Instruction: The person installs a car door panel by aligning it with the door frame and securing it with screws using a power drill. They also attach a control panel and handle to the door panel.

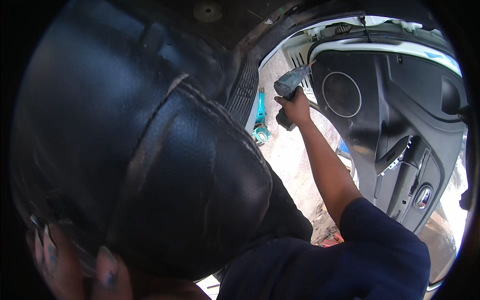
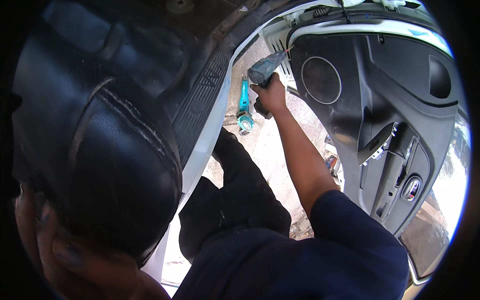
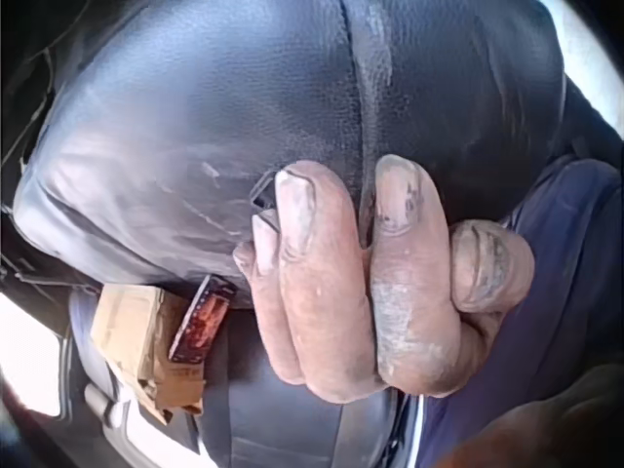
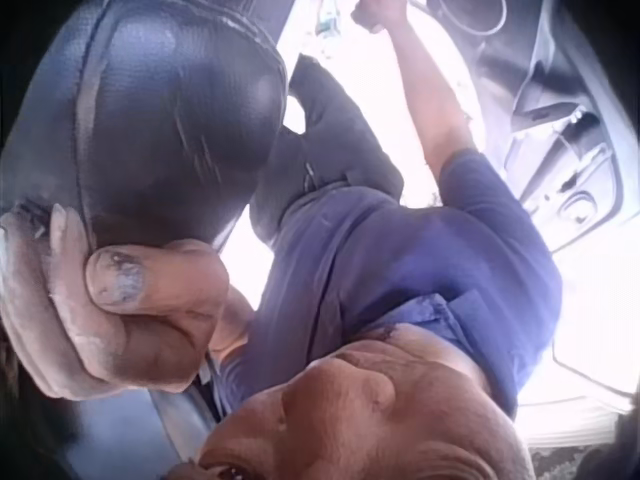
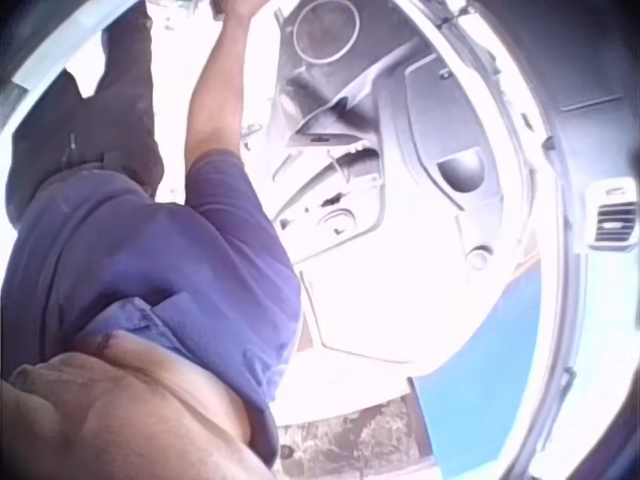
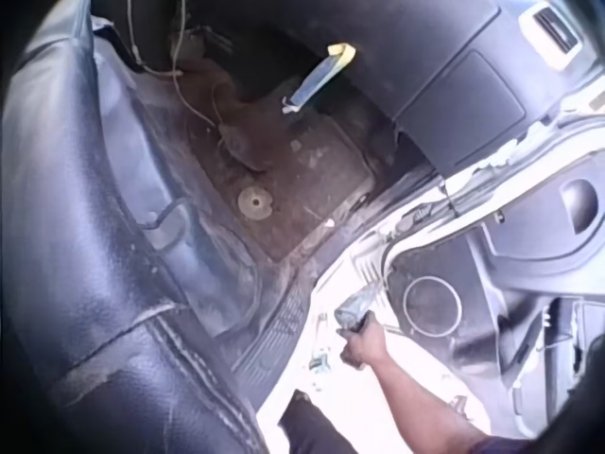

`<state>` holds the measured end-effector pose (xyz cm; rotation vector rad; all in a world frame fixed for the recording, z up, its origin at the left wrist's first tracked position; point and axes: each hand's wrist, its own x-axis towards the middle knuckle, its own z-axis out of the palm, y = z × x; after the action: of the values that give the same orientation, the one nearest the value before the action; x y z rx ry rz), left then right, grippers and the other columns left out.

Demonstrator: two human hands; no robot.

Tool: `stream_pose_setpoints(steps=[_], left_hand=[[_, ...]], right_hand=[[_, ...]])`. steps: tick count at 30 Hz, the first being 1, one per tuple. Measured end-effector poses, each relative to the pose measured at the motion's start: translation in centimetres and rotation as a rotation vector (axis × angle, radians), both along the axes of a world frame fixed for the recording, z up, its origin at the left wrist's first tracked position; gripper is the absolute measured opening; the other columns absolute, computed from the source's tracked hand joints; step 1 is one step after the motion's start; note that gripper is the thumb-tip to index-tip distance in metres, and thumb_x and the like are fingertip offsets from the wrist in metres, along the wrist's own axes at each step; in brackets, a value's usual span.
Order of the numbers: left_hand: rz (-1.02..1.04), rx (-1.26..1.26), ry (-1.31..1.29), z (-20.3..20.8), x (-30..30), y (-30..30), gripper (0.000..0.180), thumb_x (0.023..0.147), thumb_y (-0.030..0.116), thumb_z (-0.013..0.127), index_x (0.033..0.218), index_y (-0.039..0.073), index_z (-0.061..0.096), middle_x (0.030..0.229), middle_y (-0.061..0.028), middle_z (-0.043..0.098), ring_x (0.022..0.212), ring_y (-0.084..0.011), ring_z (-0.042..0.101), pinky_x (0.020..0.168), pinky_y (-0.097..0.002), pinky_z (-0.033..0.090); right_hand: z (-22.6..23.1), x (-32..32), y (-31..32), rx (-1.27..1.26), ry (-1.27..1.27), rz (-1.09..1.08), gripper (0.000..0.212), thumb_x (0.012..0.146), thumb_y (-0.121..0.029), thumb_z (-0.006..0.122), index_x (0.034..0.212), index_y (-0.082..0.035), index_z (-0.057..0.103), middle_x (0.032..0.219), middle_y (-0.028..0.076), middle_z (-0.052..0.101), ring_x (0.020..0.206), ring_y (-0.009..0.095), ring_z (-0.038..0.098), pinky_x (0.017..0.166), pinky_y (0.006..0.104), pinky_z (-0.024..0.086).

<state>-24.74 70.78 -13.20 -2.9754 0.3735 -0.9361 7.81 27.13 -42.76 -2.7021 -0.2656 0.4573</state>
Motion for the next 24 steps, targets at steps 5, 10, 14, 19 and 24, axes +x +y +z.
stream_pose_setpoints(steps=[5, 10, 14, 19, 24], left_hand=[[0.099, -0.067, -0.009, -0.8, -0.3, -1.5, 0.039, 0.119, 0.037, 0.054, 0.118, 0.008, 0.08, 0.118, -0.0185, 0.08, 0.115, -0.0309, 0.074, 0.109, -0.0447, 0.06], [0.108, -0.076, -0.01, -1.0, -1.1, -1.8, 0.038, 0.119, 0.036, 0.054, 0.117, 0.008, 0.08, 0.117, -0.0185, 0.081, 0.114, -0.0306, 0.074, 0.108, -0.0446, 0.06], [0.075, -0.048, 0.004, -0.7, -2.5, -0.5, 0.038, 0.118, 0.034, 0.054, 0.116, 0.007, 0.08, 0.117, -0.0185, 0.081, 0.113, -0.0305, 0.074, 0.108, -0.0445, 0.06], [0.157, -0.105, 0.023, -0.9, -2.1, -2.7, 0.037, 0.118, 0.033, 0.055, 0.115, 0.007, 0.08, 0.116, -0.0186, 0.081, 0.112, -0.0302, 0.074, 0.107, -0.0444, 0.06], [0.265, -0.17, 0.054, -1.0, -1.6, -4.2, 0.036, 0.117, 0.032, 0.055, 0.114, 0.006, 0.08, 0.115, -0.0186, 0.081, 0.112, -0.03, 0.074, 0.107, -0.0443, 0.06]], right_hand=[[0.8, 0.6, 0.5, -0.004, 0.014, -0.012, 0.068, 0.083, -0.03, 0.1, 0.129, 0.007, 0.064, 0.116, 0.028, 0.082, 0.108, 0.043, 0.082, 0.097, 0.0485, 0.063], [0.6, 1.1, 0.1, -0.026, -0.005, -0.012, 0.069, 0.082, -0.033, 0.101, 0.125, 0.007, 0.066, 0.112, 0.027, 0.082, 0.103, 0.042, 0.082, 0.095, 0.0483, 0.063], [0.2, 0.6, 0.1, -0.034, -0.049, -0.003, 0.064, 0.083, -0.031, 0.099, 0.127, 0.004, 0.069, 0.103, 0.019, 0.083, 0.091, 0.032, 0.082, 0.087, 0.0437, 0.063], [-0.2, 0.5, 0.0, 0.011, 0.012, -0.039, 0.071, 0.081, -0.036, 0.101, 0.127, 0.006, 0.066, 0.112, 0.026, 0.083, 0.103, 0.042, 0.082, 0.094, 0.0479, 0.063], [0.0, 0.6, 0.0, 0.004, -0.013, -0.032, 0.072, 0.081, -0.036, 0.102, 0.127, 0.007, 0.066, 0.112, 0.026, 0.082, 0.104, 0.042, 0.082, 0.095, 0.0481, 0.063]])
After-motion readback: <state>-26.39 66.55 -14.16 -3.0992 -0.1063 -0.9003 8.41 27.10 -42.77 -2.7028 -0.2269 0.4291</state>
